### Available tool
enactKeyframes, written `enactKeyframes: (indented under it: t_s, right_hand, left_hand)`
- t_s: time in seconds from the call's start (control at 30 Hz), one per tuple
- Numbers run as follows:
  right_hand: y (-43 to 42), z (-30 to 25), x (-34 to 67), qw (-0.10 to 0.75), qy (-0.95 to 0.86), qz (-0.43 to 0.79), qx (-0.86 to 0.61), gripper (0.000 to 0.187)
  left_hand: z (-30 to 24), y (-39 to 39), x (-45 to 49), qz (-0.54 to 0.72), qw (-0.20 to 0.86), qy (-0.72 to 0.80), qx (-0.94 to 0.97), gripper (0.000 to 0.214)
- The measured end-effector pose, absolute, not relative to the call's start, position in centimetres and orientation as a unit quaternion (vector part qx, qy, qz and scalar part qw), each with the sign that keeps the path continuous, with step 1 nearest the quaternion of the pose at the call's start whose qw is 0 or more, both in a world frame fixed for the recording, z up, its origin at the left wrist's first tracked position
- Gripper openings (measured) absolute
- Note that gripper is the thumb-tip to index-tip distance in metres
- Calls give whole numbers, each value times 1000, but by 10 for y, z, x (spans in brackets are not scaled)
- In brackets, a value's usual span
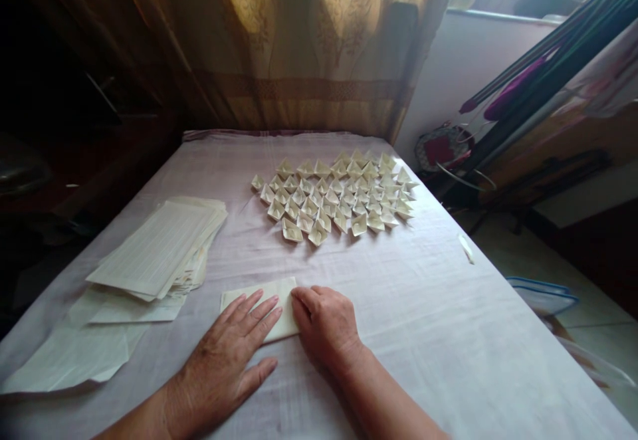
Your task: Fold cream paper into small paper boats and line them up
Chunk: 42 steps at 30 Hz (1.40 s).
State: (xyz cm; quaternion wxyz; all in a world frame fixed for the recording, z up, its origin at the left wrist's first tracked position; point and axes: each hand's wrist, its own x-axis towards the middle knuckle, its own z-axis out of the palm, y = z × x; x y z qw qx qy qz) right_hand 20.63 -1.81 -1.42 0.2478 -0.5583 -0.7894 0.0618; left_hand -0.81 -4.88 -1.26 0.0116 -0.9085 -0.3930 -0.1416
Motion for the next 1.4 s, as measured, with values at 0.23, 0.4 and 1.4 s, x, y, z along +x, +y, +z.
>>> enactKeyframes:
  t_s: [0.23, 0.4, 1.4]
  right_hand:
    - [-21, -16, 207, 244, -807, 32, -536, 25]
    - [-23, -13, 205, 212, -816, 12, -538, 24]
    - [-35, 1, 213, 223, -922, 63, -310, 22]
  left_hand:
    - [-19, -48, -10, -140, 15, -391, -909, 57]
    - [-23, -48, -11, -147, 24, -390, -909, 57]
    - [-17, -49, -6, -128, -1, -406, -905, 54]
